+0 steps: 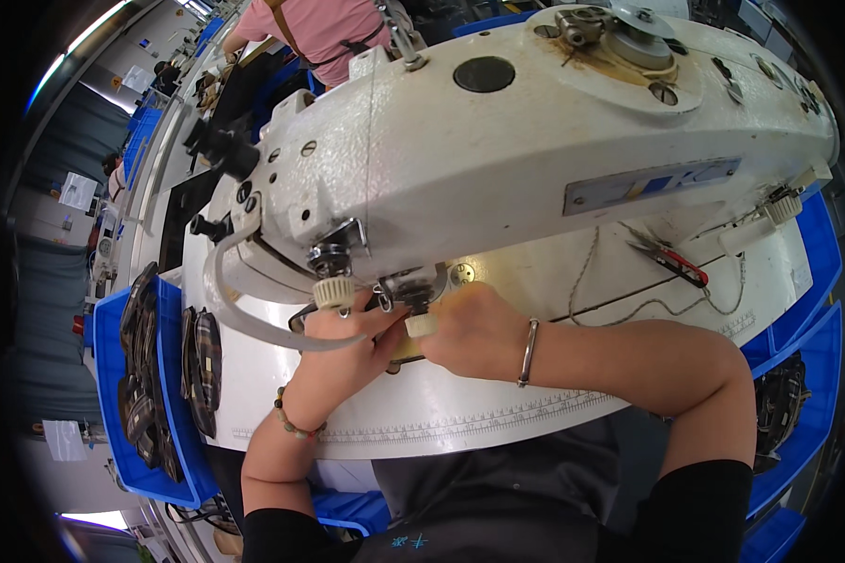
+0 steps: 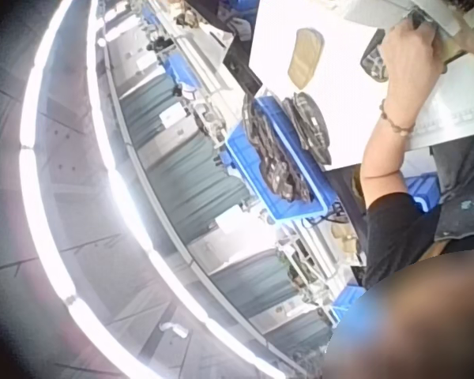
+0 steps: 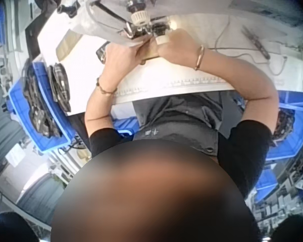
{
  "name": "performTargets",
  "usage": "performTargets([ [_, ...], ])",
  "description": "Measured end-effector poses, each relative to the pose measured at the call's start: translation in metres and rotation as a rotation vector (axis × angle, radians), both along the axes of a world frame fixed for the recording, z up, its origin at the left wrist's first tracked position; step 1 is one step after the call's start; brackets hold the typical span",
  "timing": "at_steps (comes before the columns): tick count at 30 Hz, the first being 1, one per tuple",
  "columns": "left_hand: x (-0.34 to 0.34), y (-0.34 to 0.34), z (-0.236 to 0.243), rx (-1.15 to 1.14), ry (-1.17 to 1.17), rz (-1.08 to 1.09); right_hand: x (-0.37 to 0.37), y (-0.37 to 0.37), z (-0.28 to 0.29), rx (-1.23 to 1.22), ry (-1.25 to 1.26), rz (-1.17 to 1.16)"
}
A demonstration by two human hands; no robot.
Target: Sewing plaid fabric and leather components of slippers using an industrial sewing machine.
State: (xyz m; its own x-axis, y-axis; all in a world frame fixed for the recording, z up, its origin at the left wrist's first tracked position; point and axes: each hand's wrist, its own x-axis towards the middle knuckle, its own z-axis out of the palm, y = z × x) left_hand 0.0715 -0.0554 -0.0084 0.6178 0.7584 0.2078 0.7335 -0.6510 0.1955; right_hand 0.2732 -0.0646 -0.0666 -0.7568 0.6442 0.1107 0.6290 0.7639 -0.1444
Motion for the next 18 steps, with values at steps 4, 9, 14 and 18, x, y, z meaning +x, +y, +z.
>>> performTargets([
  [4,0.005,0.001,-0.002,0.038,-0.023,0.008,-0.001,0.001,-0.011,-0.167,0.304,-0.122],
  [9,0.009,-0.001,0.002,-0.037,0.013,0.066,0.0,0.007,-0.008,-0.194,0.323,-0.138],
  [14,0.008,-0.001,0.001,-0.034,0.03,0.066,0.003,0.011,-0.016,-0.184,0.396,-0.161],
  [18,0.007,-0.001,0.002,-0.036,0.001,0.055,0.003,0.014,-0.018,-0.18,0.353,-0.165],
])
